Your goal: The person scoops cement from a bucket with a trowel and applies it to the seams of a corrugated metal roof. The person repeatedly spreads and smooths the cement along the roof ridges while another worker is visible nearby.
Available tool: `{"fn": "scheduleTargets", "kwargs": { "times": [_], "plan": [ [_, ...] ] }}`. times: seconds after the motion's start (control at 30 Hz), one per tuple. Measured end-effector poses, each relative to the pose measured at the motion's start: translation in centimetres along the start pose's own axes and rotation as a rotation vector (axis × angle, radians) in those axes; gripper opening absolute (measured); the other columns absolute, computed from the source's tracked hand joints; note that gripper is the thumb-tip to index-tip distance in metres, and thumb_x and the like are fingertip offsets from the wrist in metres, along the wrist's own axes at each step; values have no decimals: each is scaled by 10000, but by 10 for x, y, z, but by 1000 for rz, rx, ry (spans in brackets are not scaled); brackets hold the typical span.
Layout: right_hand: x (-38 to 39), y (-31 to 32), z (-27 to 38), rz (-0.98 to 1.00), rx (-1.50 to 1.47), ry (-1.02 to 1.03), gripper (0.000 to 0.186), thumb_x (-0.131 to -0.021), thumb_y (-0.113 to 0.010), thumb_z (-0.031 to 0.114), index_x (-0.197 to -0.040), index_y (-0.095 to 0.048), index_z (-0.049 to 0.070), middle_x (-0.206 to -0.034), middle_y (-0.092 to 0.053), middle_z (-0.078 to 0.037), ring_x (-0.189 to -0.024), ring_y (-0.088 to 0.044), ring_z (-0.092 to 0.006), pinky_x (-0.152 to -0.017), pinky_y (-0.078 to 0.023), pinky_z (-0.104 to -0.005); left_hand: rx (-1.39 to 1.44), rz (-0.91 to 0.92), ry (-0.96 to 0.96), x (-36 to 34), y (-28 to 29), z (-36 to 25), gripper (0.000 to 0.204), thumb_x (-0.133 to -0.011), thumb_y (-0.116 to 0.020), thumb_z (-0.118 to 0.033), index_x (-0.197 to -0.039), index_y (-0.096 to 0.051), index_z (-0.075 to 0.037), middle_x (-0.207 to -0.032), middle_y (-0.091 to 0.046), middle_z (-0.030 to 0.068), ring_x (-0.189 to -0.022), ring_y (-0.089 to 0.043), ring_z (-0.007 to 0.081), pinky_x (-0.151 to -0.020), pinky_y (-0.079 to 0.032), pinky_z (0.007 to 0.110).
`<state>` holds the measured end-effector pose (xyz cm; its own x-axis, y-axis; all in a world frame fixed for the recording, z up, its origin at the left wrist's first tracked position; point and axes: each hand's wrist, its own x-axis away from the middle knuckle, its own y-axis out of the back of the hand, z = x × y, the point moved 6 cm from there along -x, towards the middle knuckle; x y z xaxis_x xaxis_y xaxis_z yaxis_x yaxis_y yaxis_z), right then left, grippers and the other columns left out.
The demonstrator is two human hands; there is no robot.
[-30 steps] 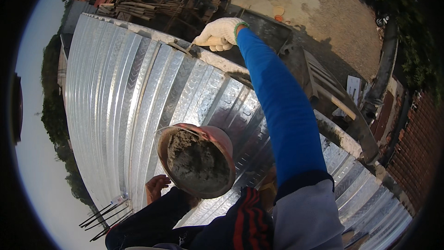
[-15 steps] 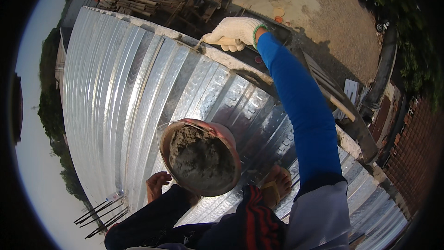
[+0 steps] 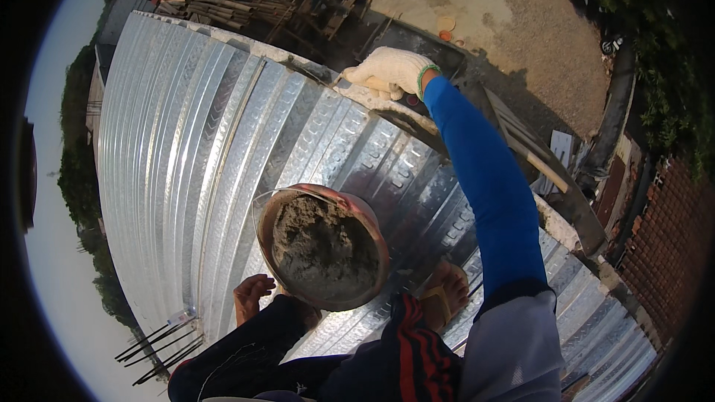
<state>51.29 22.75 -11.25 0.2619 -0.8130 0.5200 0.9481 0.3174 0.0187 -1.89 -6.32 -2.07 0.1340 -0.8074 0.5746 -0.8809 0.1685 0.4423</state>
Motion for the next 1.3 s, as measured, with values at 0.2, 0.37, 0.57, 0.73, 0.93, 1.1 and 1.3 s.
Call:
{"fn": "scheduleTargets", "kwargs": {
  "times": [0.2, 0.37, 0.57, 0.73, 0.93, 1.1, 1.3],
  "plan": [
    [4, 6, 11, -11, 9, -21, 582, -944, -772, 498, -673, -645, -2, -584, -540, -99, -440, -397, -162, -402, -252, -341, 8, -14, 6, 3, 1, 0, 359, -1028, -714, -288, -1174, -740, 40, -1029, -798, 157, -952, -753, 233, -862, -568, 374],
    [-21, 2, 21, 17, 4, -11, 537, -970, -747, 425, -646, -600, 22, -576, -525, -76, -428, -368, -142, -390, -232, -324, 15, -23, -1, 6, 2, 0, 374, -1030, -714, -298, -1174, -737, 47, -1030, -796, 167, -957, -759, 245, -865, -582, 376],
    [-40, -5, 33, 105, 15, -28, 506, -991, -724, 413, -669, -599, 43, -583, -518, -67, -427, -364, -135, -386, -235, -317, 32, -65, -4, 15, 8, 4, 346, -1036, -704, -279, -1167, -741, 39, -1028, -797, 165, -966, -759, 245, -872, -582, 383],
    [-59, 0, 41, 53, -11, 1, 486, -997, -724, 413, -687, -597, 61, -592, -508, -56, -444, -368, -130, -391, -233, -306, 38, -93, 26, 21, 8, 3, 298, -1044, -686, -242, -1155, -752, 26, -1033, -798, 147, -972, -749, 230, -888, -570, 380],
    [-89, -9, 42, 149, 8, -6, 454, -988, -714, 363, -638, -539, 133, -542, -423, -12, -420, -324, -121, -382, -203, -299, 53, -68, 6, 17, 7, 4, 279, -1040, -686, -223, -1146, -759, 25, -1021, -797, 152, -965, -756, 232, -871, -586, 376],
    [-74, -7, 47, 123, 164, -10, 378, -959, -751, 393, -765, -674, 78, -587, -476, -29, -427, -337, -117, -390, -215, -297, 77, -43, 14, 10, 1, 3, 254, -1036, -682, -193, -1147, -762, 22, -1022, -799, 155, -960, -758, 229, -866, -588, 376],
    [-4, 5, 49, 145, 182, 72, 365, -956, -758, 398, -906, -753, 37, -649, -512, -41, -482, -399, -130, -410, -242, -284, 3, -22, -17, 4, -9, -13, 252, -1033, -673, -188, -1138, -762, 23, -1021, -800, 154, -963, -756, 224, -886, -572, 371]
  ]
}}
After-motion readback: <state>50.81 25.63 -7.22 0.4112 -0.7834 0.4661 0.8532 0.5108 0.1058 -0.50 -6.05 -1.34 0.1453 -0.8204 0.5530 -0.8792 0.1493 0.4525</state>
